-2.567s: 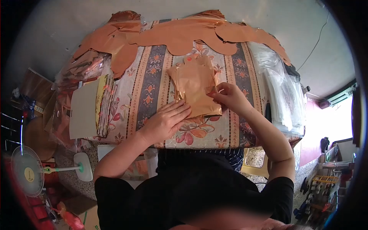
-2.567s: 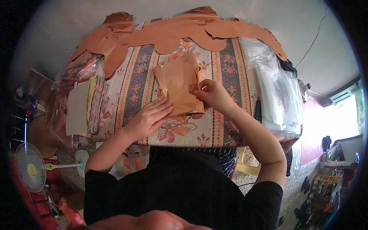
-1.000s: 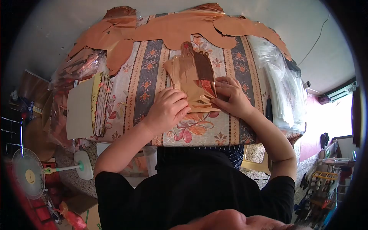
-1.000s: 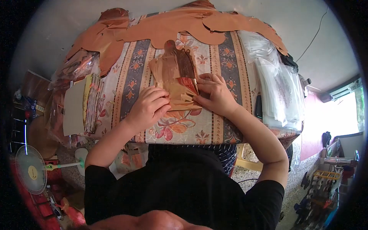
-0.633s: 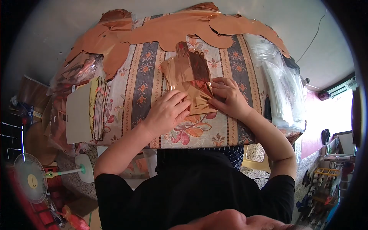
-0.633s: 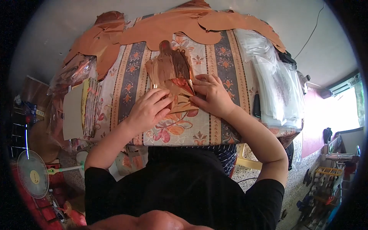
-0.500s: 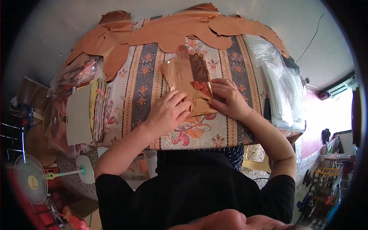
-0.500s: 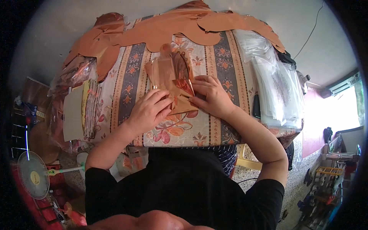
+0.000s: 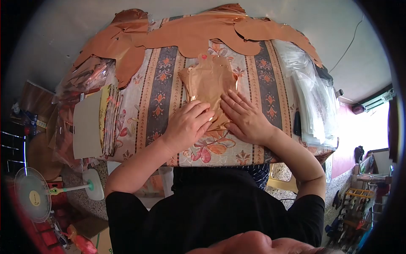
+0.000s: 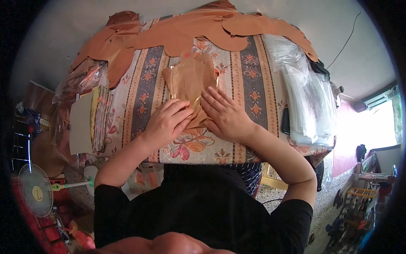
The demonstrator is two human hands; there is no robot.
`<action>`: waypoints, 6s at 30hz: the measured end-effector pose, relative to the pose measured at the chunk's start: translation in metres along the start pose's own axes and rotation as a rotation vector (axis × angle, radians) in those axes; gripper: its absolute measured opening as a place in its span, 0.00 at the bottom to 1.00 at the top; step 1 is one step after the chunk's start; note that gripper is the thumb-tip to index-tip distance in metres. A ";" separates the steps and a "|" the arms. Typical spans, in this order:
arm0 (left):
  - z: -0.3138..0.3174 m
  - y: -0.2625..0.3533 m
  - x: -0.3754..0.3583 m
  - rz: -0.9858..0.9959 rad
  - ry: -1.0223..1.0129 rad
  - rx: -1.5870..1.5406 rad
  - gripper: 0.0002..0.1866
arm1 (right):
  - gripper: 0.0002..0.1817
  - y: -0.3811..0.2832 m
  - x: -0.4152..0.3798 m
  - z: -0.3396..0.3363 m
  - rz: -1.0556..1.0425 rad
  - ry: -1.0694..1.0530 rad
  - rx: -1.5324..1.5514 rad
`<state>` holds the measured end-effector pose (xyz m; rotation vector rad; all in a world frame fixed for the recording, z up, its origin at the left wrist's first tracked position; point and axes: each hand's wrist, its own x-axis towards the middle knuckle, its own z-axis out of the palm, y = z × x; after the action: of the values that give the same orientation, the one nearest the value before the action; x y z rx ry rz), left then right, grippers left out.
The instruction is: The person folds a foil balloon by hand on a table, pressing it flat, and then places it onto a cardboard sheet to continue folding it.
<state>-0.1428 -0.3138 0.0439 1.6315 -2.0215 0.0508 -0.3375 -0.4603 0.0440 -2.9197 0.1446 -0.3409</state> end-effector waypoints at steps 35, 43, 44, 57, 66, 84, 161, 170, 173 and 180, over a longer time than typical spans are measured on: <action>-0.040 -0.037 -0.008 -0.280 -0.148 -0.414 0.20 | 0.38 0.002 -0.001 0.006 0.055 -0.049 -0.074; -0.014 -0.024 -0.019 -0.266 -0.043 -0.197 0.37 | 0.38 0.001 0.000 0.003 0.049 -0.062 -0.059; -0.015 -0.022 -0.019 -0.263 -0.047 -0.201 0.37 | 0.38 0.001 0.000 0.002 0.048 -0.073 -0.062; -0.018 -0.017 -0.016 -0.258 -0.067 -0.172 0.37 | 0.25 0.032 -0.020 -0.018 0.225 0.126 0.109; -0.016 -0.019 -0.019 -0.276 -0.070 -0.223 0.39 | 0.30 0.030 -0.019 -0.009 0.087 0.033 0.020; -0.016 -0.018 -0.017 -0.320 -0.075 -0.262 0.41 | 0.17 0.040 0.015 -0.019 0.303 0.045 0.582; -0.020 -0.043 0.002 0.021 -0.166 0.030 0.27 | 0.24 0.040 0.018 -0.004 0.247 0.239 0.182; -0.016 -0.049 0.003 0.038 -0.136 0.033 0.25 | 0.25 0.040 0.019 0.008 0.134 0.217 -0.115; -0.016 -0.051 0.006 0.069 -0.109 0.058 0.27 | 0.25 0.038 0.019 0.010 0.140 0.212 -0.169; -0.016 -0.038 0.012 0.076 -0.125 0.196 0.34 | 0.25 0.038 0.019 0.008 0.137 0.189 -0.183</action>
<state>-0.1036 -0.3289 0.0511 1.7124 -2.2342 0.1837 -0.3199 -0.4977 0.0327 -3.0297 0.4230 -0.6102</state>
